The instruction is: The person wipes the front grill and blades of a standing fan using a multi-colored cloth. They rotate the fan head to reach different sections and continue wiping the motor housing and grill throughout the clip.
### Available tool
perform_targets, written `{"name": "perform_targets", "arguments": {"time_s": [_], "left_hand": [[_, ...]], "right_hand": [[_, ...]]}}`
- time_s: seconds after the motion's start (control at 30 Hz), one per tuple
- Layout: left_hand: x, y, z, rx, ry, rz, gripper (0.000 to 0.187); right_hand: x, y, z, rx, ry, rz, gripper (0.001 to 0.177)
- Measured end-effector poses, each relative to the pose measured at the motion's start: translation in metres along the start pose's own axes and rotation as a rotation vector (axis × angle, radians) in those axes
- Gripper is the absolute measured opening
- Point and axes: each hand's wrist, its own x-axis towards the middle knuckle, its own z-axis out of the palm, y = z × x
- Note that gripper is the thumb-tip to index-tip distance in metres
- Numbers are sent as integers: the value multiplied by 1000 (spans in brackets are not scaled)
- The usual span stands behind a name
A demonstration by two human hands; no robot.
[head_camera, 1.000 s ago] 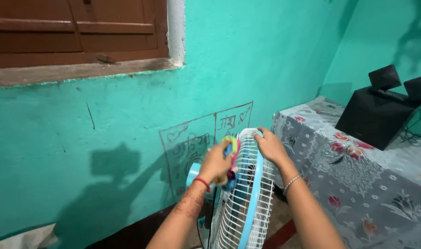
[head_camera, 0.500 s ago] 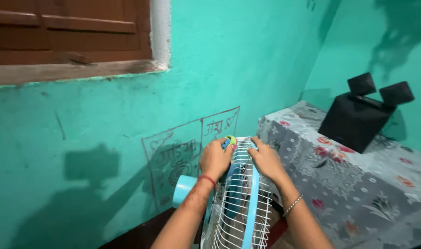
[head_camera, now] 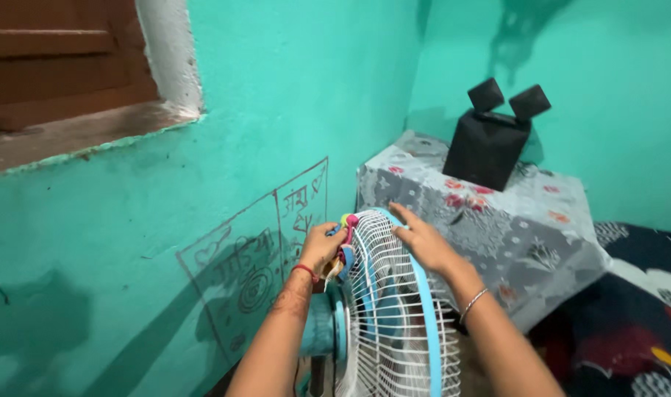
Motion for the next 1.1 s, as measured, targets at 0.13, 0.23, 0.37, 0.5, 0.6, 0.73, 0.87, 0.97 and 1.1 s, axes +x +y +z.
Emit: {"name": "perform_targets", "arguments": {"time_s": [0.13, 0.23, 0.37, 0.5, 0.6, 0.73, 0.87, 0.97, 1.1], "left_hand": [[-21, 8, -9, 283, 45, 107, 40], [-54, 45, -17, 470, 49, 270, 38], [-124, 100, -29, 461, -79, 670, 42], [-166, 129, -39, 573, -214, 936, 56], [-177, 123, -40, 558, -230, 1017, 54], [-177, 102, -17, 533, -155, 862, 50], [-171, 97, 3, 424, 21, 865, 42], [-166, 104, 13, 391, 76, 726, 40], [-149, 113, 27, 363, 217, 577, 25]], "right_hand": [[-5, -15, 1, 16, 17, 92, 59], [-14, -44, -6, -154, 29, 364, 58], [-17, -57, 0, -260, 105, 465, 59], [-17, -41, 13, -225, 276, 365, 59], [-23, -35, 17, -111, 375, 308, 59], [-23, -36, 17, -193, 319, 331, 61], [-28, -39, 18, -169, 313, 310, 62], [-27, -43, 18, -164, 298, 375, 61], [-26, -41, 20, -224, 340, 209, 58]]}}
